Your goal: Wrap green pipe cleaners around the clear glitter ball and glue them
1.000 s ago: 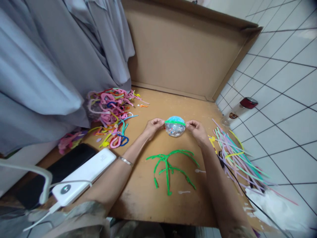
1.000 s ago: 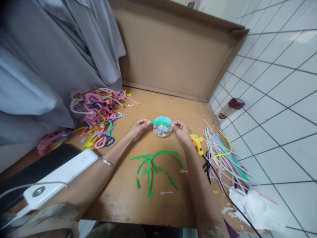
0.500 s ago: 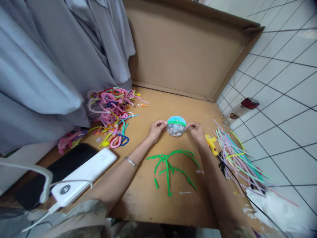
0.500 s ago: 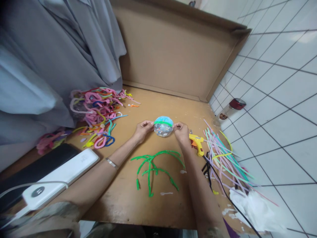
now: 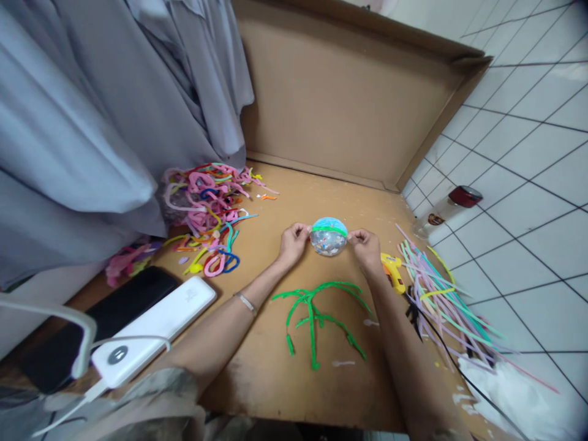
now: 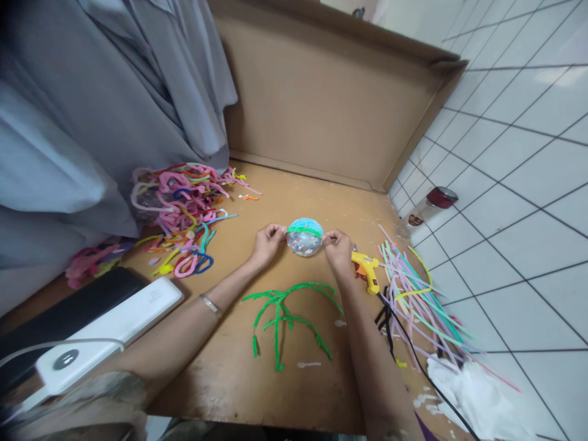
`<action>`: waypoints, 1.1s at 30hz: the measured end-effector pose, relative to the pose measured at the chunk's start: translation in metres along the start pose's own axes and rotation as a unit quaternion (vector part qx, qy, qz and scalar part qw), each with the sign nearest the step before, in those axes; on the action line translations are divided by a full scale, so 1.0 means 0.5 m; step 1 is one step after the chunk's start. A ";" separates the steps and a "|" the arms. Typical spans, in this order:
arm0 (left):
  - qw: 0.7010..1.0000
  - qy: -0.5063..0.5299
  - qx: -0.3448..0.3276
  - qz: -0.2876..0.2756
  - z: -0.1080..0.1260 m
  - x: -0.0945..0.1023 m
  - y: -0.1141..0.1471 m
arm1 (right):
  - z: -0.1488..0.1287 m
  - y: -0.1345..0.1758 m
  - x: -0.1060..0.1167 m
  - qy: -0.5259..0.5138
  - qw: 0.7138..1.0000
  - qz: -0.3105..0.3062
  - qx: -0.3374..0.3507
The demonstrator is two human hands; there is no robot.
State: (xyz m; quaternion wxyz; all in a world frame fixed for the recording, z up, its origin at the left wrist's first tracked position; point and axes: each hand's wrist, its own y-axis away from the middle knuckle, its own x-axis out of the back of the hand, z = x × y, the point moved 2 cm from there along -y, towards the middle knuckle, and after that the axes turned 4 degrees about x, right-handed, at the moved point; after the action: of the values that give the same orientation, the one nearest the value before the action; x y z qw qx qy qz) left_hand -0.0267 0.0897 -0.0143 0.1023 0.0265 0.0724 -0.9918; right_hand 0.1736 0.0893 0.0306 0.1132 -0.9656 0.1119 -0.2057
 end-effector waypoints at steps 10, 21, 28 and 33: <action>0.990 -0.122 -0.069 0.022 0.025 -0.001 0.014 | 0.000 0.001 0.000 0.025 0.999 0.000 0.035; 0.999 -0.019 -0.027 0.006 -0.002 -0.009 -0.001 | 0.017 0.003 -0.007 -0.037 0.999 0.026 -0.013; 0.999 0.048 0.004 -0.022 -0.003 -0.005 -0.009 | 0.017 0.004 -0.010 -0.099 0.994 0.038 -0.040; 0.998 0.056 0.005 -0.023 -0.002 -0.003 -0.012 | 0.010 0.006 -0.009 -0.136 0.988 0.034 -0.063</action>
State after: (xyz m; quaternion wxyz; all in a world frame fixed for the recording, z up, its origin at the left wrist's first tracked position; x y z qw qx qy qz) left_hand -0.0265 0.0962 -0.0143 0.0750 0.0804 0.0740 -0.9912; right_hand 0.1712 0.0884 0.0238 0.0730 -0.9854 0.1413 -0.0609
